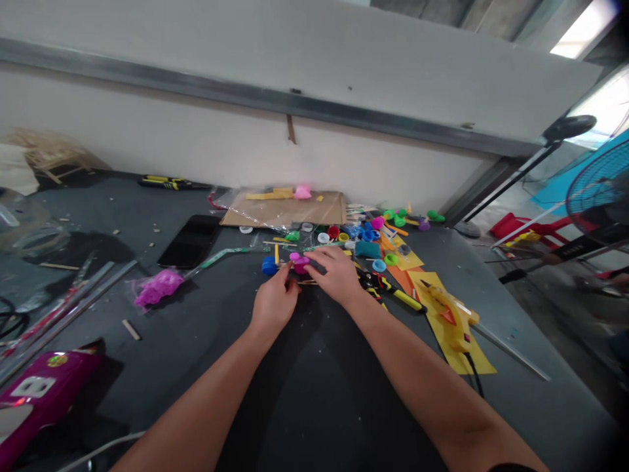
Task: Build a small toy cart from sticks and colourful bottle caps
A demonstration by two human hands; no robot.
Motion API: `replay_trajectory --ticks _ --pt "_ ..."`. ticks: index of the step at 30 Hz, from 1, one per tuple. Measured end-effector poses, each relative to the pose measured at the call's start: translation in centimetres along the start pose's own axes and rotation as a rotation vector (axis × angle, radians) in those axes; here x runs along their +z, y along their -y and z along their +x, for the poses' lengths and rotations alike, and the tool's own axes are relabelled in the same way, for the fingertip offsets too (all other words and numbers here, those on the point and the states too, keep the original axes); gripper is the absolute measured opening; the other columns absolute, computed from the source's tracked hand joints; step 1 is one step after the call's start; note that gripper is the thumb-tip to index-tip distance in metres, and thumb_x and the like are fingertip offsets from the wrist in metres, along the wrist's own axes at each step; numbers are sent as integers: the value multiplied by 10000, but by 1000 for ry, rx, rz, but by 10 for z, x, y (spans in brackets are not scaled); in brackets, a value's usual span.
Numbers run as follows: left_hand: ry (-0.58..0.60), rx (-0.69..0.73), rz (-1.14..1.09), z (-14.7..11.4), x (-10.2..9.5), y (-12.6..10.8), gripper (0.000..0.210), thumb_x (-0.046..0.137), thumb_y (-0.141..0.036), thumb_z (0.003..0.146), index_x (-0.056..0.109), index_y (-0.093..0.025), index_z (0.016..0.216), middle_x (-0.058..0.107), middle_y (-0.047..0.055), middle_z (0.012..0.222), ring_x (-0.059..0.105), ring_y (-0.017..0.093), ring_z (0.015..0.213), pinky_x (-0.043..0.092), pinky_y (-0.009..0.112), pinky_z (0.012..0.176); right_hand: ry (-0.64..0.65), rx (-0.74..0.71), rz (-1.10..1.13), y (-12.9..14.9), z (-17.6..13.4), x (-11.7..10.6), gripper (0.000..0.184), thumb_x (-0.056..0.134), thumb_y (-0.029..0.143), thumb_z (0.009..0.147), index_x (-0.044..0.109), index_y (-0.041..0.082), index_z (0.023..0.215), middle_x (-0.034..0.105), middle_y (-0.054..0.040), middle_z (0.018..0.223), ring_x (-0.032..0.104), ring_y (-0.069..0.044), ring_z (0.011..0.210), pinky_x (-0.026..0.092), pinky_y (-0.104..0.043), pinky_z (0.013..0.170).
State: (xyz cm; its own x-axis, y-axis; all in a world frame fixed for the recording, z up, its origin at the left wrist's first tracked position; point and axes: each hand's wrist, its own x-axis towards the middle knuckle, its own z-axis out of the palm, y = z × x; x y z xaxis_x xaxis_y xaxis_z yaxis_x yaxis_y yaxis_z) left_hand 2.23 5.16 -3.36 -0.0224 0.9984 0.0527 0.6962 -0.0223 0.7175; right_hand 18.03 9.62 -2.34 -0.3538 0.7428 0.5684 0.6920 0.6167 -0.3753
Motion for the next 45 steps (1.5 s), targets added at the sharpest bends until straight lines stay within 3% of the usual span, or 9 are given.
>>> replay_trajectory --ticks 8,28,38,45 --pt "9 -22 -42 -2 -3 -7 457 432 -203 840 447 -235 1296 707 17 849 642 157 705 464 243 683 104 -120 -143 0 -1 -7 252 499 291 875 651 263 1075 640 -56 1021 509 -222 950 419 -375 855" --pt "-4 10 -63 -2 -3 -4 469 435 -169 827 450 -258 1286 703 0 804 644 154 687 454 246 670 103 -213 -204 7 1 -6 273 453 286 896 644 212 1076 644 -55 1038 496 -219 911 415 -375 841" --pt "-10 24 -52 -1 -2 -3 461 438 -174 825 457 -249 1279 701 -2 799 643 153 689 455 244 668 88 -184 -148 5 1 -4 247 490 273 876 643 209 1060 650 -54 1041 526 -212 949 408 -372 886" --pt "-17 3 -31 0 2 1 456 437 -211 838 448 -242 1293 709 11 843 645 159 714 465 247 674 -29 48 -12 -3 -1 1 242 591 317 809 661 205 1012 684 -42 951 577 -207 926 424 -353 872"
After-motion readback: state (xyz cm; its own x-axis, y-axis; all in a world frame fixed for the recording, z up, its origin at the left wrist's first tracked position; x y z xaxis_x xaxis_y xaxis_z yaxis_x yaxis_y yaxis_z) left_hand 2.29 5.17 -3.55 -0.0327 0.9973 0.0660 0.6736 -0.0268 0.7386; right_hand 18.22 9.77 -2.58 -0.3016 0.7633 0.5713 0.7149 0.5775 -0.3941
